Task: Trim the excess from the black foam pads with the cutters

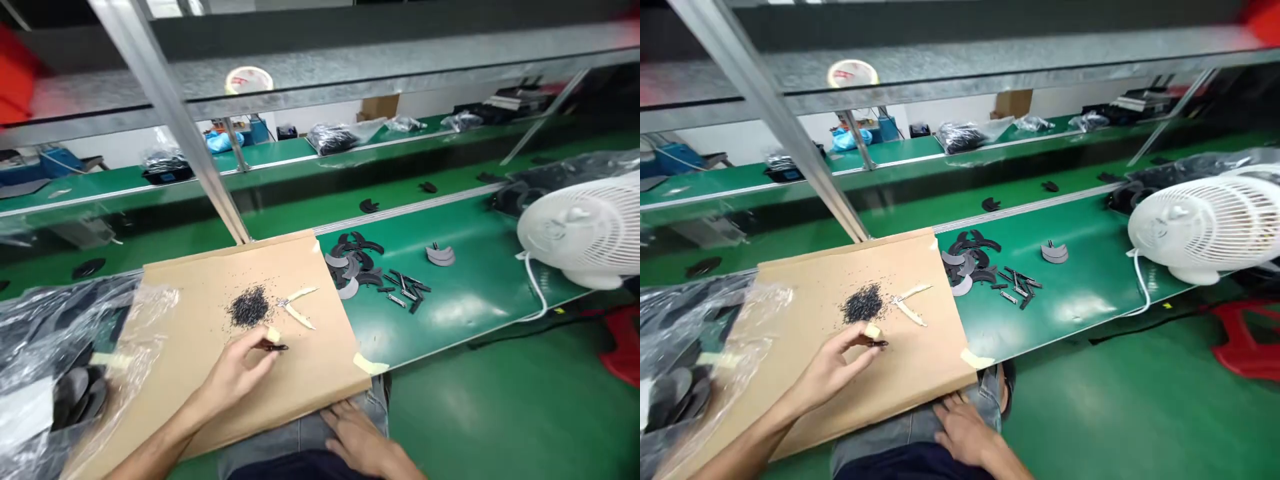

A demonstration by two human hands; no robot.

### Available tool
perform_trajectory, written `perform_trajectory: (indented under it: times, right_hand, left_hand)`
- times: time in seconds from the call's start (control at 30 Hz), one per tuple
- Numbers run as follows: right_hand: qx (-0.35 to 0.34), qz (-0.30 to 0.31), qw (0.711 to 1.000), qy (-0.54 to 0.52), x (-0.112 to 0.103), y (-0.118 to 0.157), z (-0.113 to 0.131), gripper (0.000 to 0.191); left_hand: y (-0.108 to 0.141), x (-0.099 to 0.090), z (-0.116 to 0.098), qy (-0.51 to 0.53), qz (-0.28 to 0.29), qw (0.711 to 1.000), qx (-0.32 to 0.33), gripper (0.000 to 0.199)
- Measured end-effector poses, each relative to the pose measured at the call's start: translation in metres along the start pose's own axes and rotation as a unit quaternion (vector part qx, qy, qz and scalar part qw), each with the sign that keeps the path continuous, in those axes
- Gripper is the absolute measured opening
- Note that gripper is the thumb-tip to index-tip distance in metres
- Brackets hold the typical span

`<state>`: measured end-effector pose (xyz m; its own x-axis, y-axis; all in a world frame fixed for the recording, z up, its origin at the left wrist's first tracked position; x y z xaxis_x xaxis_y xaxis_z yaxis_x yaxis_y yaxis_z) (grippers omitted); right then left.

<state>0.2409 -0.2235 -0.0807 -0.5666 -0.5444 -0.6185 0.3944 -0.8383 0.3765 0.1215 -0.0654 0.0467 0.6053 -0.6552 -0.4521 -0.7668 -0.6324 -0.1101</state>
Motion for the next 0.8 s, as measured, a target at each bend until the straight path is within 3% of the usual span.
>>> perform_trajectory:
  times: [0.07,0.13,0.2,0.27,0.37,0.5,0.67,0.8]
  right_hand:
    - [-0.016,0.037,0.998,0.038,-0.009,0.026,0.021,0.029]
    - [-0.017,0.049,0.994,0.098,-0.043,0.038,0.037,0.025]
    - [0.105,-0.094,0.974,0.180,-0.121,0.037,0.028,0.033]
    - [0.171,-0.176,0.944,0.219,-0.179,0.023,0.020,0.037]
    - [0.256,-0.264,0.890,0.271,-0.231,0.000,0.001,0.031]
    - [0.280,-0.286,0.857,0.323,-0.247,-0.018,-0.013,0.036]
    - [0.233,-0.280,0.861,0.355,-0.259,-0.019,-0.009,0.032]
    - [0.192,-0.322,0.869,0.322,-0.273,-0.006,-0.002,0.024]
  left_hand:
    - [0.023,-0.004,0.022,0.053,-0.041,0.997,-0.040,0.008]
    - [0.030,0.000,0.031,0.087,-0.069,0.993,-0.046,0.012]
    - [0.026,0.005,0.028,0.070,-0.097,0.993,-0.023,0.012]
    - [0.019,0.009,0.022,0.039,-0.119,0.992,0.000,0.011]
    - [0.013,0.012,0.021,0.021,-0.132,0.991,0.012,0.008]
    - [0.018,0.012,0.025,0.003,-0.140,0.990,0.017,0.006]
    - [0.024,0.010,0.030,-0.004,-0.159,0.987,0.020,0.008]
    - [0.033,0.002,0.026,-0.003,-0.205,0.978,0.030,0.008]
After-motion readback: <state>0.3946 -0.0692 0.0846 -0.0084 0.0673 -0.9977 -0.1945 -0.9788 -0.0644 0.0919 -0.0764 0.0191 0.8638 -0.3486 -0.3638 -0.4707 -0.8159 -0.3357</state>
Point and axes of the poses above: each hand's wrist, its own y-axis away from the middle knuckle, its own x-axis out of the palm, z = x × y, the point moved 10 cm from there along -y, towards the middle knuckle, and after that the axes turned 5 degrees about z, right-handed, at the moved point
